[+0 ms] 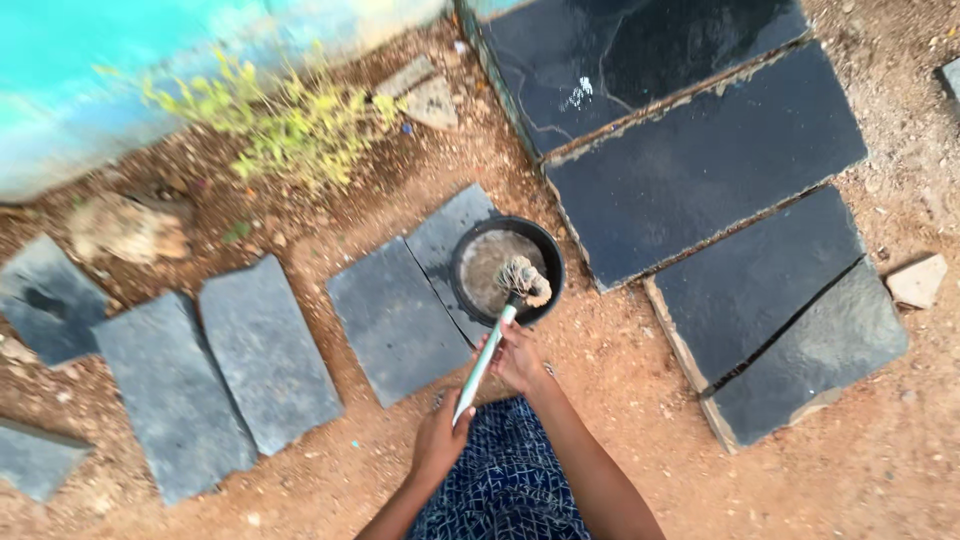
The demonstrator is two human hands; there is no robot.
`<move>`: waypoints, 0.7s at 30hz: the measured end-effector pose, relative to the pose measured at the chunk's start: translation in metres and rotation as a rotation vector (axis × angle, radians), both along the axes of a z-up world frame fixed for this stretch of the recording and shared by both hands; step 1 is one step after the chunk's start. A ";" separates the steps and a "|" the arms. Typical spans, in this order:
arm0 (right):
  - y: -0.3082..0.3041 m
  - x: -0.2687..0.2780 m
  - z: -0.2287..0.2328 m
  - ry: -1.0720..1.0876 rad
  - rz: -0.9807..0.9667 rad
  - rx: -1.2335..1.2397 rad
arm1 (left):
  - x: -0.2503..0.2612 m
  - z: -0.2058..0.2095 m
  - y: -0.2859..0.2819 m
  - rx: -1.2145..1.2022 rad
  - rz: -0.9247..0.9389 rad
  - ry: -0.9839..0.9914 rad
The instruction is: The person mops the outdoor stone steps and floor using a mop and a bucket of water, repeatedly dipping the mop and scrubbing the surfaces.
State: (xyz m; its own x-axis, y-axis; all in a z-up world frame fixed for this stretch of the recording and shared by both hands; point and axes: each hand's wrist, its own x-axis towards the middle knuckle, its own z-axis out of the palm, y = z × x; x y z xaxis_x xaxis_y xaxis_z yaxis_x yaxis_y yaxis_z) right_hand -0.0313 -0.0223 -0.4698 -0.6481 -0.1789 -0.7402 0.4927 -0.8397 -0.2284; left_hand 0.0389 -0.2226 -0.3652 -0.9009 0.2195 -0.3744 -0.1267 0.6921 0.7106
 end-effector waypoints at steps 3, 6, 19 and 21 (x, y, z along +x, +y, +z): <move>-0.010 0.004 0.021 0.025 -0.036 -0.124 | 0.005 0.024 -0.021 -0.031 -0.037 -0.094; -0.027 0.002 0.050 0.088 -0.113 -0.127 | -0.009 0.057 -0.035 0.073 -0.102 -0.038; -0.017 0.009 0.163 0.151 -0.258 -0.103 | -0.136 0.079 0.032 0.455 0.029 -0.570; -0.010 0.012 0.179 0.122 -0.279 -0.105 | -0.153 0.063 0.054 0.505 0.090 -0.675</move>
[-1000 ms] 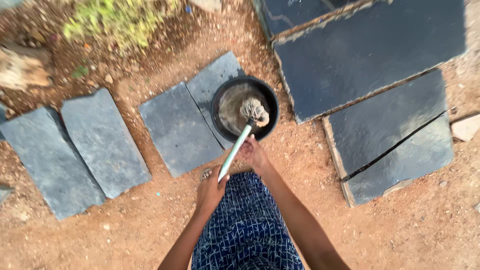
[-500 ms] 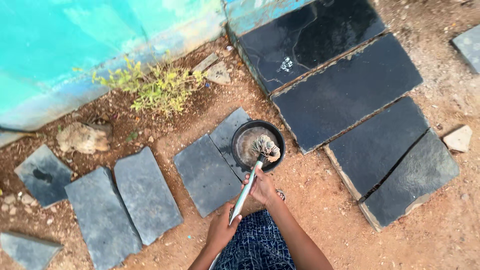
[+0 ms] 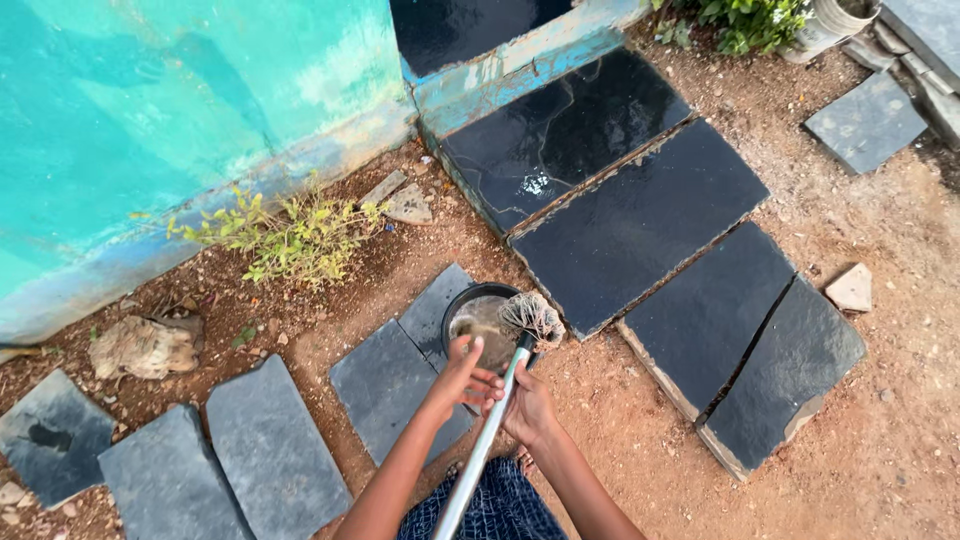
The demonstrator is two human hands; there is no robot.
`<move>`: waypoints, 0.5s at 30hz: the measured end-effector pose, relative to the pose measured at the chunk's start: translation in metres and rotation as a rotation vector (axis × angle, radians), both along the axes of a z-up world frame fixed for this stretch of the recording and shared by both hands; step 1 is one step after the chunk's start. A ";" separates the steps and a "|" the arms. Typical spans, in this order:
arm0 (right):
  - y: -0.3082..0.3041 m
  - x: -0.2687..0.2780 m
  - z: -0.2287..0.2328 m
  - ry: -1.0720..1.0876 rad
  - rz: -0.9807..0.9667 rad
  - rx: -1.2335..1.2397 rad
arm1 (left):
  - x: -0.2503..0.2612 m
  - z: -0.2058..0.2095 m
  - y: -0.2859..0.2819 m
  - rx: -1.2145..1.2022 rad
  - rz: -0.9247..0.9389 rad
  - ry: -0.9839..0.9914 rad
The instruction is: The person mops the outdoor stone steps and floor using a mop and a bucket of water, repeatedly dipping the mop and scrubbing the surfaces.
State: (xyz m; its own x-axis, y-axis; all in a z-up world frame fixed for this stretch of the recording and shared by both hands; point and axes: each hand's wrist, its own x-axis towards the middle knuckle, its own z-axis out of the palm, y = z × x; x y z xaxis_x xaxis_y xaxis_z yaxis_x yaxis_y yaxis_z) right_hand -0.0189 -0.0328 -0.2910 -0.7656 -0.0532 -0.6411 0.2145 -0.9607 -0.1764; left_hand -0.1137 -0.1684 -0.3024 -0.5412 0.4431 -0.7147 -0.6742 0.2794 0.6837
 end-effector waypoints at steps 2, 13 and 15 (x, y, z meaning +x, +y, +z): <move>0.004 0.005 0.015 0.006 -0.002 0.016 | -0.011 -0.021 0.026 0.102 0.037 -0.123; 0.003 0.029 0.053 0.048 0.030 -0.099 | -0.028 -0.030 0.116 0.682 0.415 -0.503; 0.001 0.032 0.059 0.081 0.047 -0.100 | -0.035 -0.046 0.121 0.711 0.597 -0.422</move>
State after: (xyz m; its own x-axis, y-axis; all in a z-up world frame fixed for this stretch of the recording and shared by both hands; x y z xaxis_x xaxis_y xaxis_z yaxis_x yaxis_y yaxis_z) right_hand 0.0131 -0.0318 -0.2318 -0.8095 -0.1511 -0.5673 0.2489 -0.9635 -0.0986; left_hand -0.1482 -0.0473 -0.3488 -0.5778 0.5798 -0.5744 -0.7949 -0.5595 0.2349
